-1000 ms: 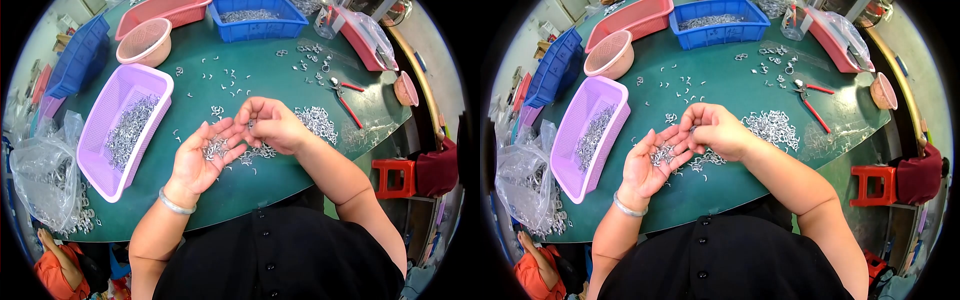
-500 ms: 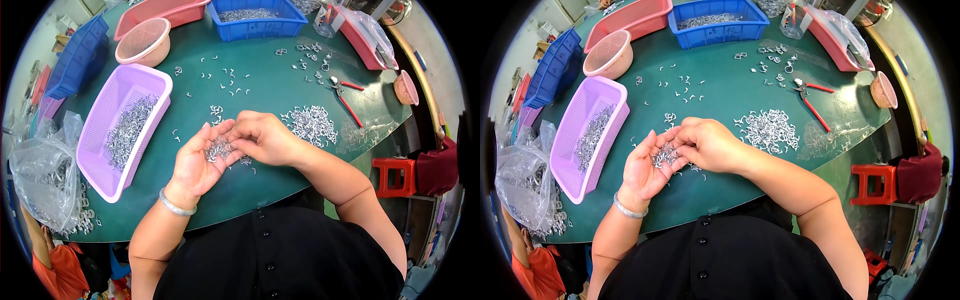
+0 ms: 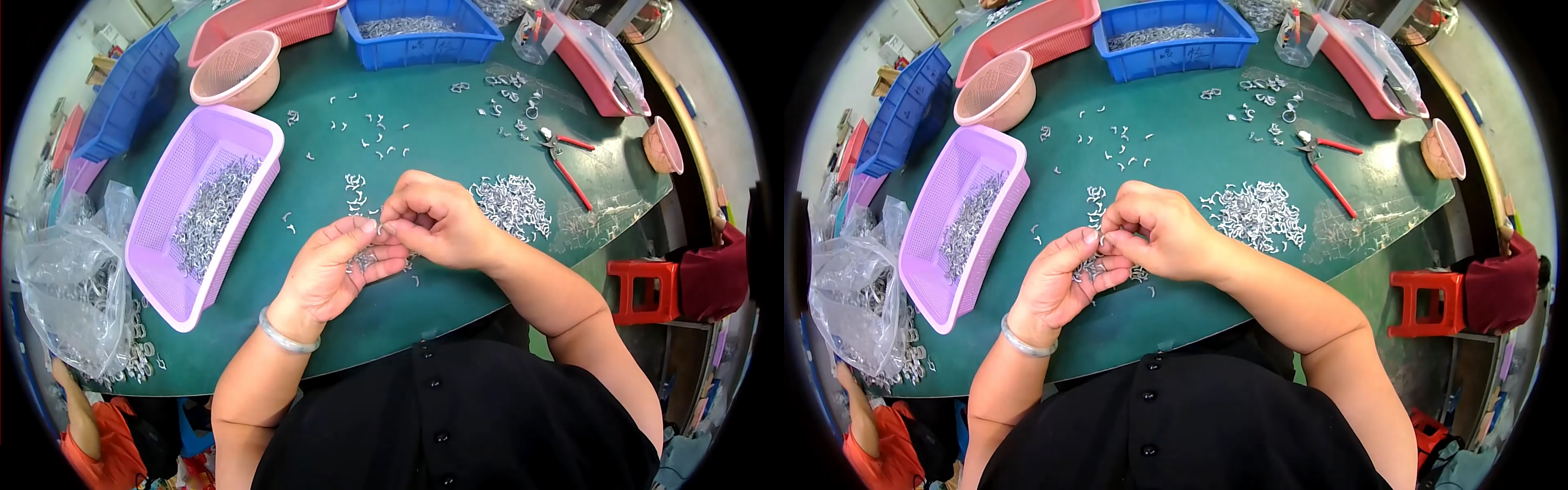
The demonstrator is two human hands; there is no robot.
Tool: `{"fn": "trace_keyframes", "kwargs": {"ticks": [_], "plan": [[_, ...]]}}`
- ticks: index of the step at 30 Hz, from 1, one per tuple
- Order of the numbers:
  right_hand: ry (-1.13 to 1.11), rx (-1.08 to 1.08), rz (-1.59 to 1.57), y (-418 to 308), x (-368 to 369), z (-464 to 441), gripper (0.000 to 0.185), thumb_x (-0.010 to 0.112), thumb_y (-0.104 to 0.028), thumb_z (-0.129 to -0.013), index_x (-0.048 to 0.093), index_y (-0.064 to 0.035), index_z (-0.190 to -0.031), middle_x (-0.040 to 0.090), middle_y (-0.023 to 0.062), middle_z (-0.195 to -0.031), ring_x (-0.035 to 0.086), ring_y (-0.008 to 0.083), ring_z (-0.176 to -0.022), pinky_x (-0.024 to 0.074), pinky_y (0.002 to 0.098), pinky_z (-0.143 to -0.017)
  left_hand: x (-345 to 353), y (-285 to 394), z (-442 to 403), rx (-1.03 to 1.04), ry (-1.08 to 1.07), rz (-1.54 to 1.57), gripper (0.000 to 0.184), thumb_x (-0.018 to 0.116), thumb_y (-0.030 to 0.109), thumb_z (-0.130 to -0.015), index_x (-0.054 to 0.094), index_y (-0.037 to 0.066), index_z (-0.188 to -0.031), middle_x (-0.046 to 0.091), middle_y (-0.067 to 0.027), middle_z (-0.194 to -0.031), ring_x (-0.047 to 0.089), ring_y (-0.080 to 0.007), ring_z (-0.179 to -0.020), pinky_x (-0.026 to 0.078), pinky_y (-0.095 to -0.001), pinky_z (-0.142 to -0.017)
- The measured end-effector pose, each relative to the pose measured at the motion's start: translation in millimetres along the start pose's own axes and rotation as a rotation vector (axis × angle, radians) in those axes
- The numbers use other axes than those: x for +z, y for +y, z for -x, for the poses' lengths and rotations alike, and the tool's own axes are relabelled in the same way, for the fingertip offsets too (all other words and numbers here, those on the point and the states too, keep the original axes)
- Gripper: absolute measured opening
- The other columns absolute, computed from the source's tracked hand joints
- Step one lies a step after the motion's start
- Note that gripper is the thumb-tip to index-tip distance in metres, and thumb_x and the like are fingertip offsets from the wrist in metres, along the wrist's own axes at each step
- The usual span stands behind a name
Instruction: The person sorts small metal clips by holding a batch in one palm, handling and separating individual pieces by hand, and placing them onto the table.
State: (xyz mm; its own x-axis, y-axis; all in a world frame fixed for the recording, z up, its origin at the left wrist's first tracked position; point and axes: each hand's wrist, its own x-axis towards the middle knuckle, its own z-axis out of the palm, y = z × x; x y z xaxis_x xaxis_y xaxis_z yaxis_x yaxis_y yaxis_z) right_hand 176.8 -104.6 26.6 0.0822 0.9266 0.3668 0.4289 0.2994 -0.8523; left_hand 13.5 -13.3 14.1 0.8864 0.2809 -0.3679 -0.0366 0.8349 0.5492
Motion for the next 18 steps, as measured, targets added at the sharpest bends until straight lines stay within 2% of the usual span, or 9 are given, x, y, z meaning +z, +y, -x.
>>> {"fn": "trace_keyframes", "kwargs": {"ticks": [4, 13, 16, 18], "plan": [[0.018, 0.14, -0.205, 2.3, -1.8, -0.2, 0.008, 0.06, -0.001, -0.077, 0.061, 0.0002, -0.084, 0.055, 0.0038, -0.079, 0.056, 0.0096, -0.068, 0.0458, 0.0224, -0.059, 3.3, -0.1, 0.7, 0.026, 0.015, -0.03, 0.015, 0.057, 0.015, -0.086, 0.058, 0.002, -0.093, 0.061, -0.011, -0.094, 0.061, -0.0226, -0.088, 0.05, -0.0371, -0.08], [-0.069, 0.243, -0.206, -2.4, -5.3, -2.1, 0.012, 0.063, -0.006, -0.078, 0.062, 0.0005, -0.088, 0.055, 0.0026, -0.081, 0.055, 0.0087, -0.071, 0.0457, 0.0215, -0.065, 5.6, 0.1, 0.8, 0.043, 0.058, -0.078, 0.017, 0.059, 0.015, -0.086, 0.056, 0.001, -0.095, 0.061, -0.0102, -0.095, 0.06, -0.0201, -0.088, 0.05, -0.0346, -0.082], [-0.081, 0.188, -0.219, 3.3, -3.9, -1.5, 0.013, 0.063, -0.007, -0.079, 0.061, 0.0006, -0.088, 0.055, 0.0017, -0.08, 0.055, 0.0082, -0.071, 0.0459, 0.0214, -0.066, 4.7, -1.3, 0.3, 0.052, 0.06, -0.124, 0.02, 0.057, 0.017, -0.087, 0.056, 0.0, -0.097, 0.06, -0.0114, -0.097, 0.06, -0.0218, -0.09, 0.049, -0.0356, -0.084], [-0.022, 0.317, -0.516, 3.2, -2.1, -1.8, 0.011, 0.062, -0.007, -0.08, 0.059, 0.0001, -0.088, 0.055, 0.0012, -0.079, 0.055, 0.0082, -0.071, 0.0461, 0.0218, -0.066, 4.6, -1.7, -0.3, 0.063, 0.038, -0.066, 0.027, 0.052, 0.021, -0.089, 0.055, -0.002, -0.102, 0.059, -0.014, -0.102, 0.058, -0.0248, -0.096, 0.047, -0.038, -0.087]]}}
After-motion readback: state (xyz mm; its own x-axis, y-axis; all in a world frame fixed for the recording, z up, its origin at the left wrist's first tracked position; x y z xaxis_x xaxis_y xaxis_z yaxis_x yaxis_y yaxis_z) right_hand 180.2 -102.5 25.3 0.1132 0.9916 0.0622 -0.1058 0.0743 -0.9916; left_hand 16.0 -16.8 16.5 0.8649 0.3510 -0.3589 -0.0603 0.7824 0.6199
